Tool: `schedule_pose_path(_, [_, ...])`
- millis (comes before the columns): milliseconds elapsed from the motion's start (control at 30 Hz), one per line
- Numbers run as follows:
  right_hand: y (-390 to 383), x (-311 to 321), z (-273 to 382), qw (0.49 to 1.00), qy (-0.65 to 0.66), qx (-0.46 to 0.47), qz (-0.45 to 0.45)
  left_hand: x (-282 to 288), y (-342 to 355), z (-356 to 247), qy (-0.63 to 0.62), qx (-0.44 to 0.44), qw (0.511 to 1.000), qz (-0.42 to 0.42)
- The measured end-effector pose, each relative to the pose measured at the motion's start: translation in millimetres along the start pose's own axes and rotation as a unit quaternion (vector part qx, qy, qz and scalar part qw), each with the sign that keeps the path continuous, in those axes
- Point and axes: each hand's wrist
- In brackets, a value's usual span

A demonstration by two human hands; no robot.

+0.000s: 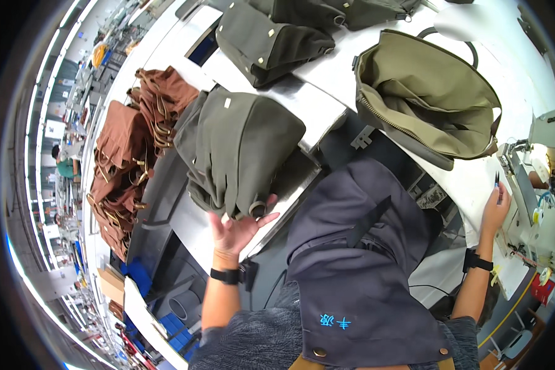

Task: The person sews zippers onto dark green canvas bags using a sewing machine. They position each bag under the needle, guide the fabric while stitching, and trim threads with scissors. The person handles multiple bags sequentially, inspecting the zipper alignment and stitching quality before moving to the next item.

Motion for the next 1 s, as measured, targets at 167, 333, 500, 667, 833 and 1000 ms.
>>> schedule_pose_path(167, [-0.3, 0.8, -0.2, 1.0, -0.017, 0.012, 0.005, 15.8, 21.2, 26.5, -0.277, -0.021, 0.951, -0.138])
schedule_pose_path(333, [-0.2, -0.7, 2.9, 1.0, 0.008, -0.006, -0.011, -27.0, 26.1, -6.9, 0.094, -0.072, 0.928, -0.354])
schedule_pose_path(500, [-1.0, 0.0, 9.6, 0.999, 0.03, -0.024, -0.025, -79.4, 36.5, -37.8, 0.401, -0.067, 0.848, -0.341])
schedule_pose_path(667, [-1.1, 4.5, 14.0, 1.0, -0.003, 0.0, -0.016, -90.2, 88.5, -28.7, 0.439, -0.037, 0.849, -0.293])
schedule_pose_path(833, [-1.6, 4.4, 15.0, 0.999, 0.008, 0.012, -0.032, -86.3, 98.8, -43.2, 0.462, -0.025, 0.833, -0.304])
schedule_pose_path(1000, [-0.7, 4.4, 13.1, 1.0, 0.003, -0.011, -0.015, -74.2, 94.9, -46.9, 0.472, -0.083, 0.823, -0.306])
Point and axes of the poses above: each hand's wrist, its own y-axis towards the middle knuckle, its own x-axis out of the back of the hand, z = x × y, and after that the axes turned 12 degrees about x, right-handed
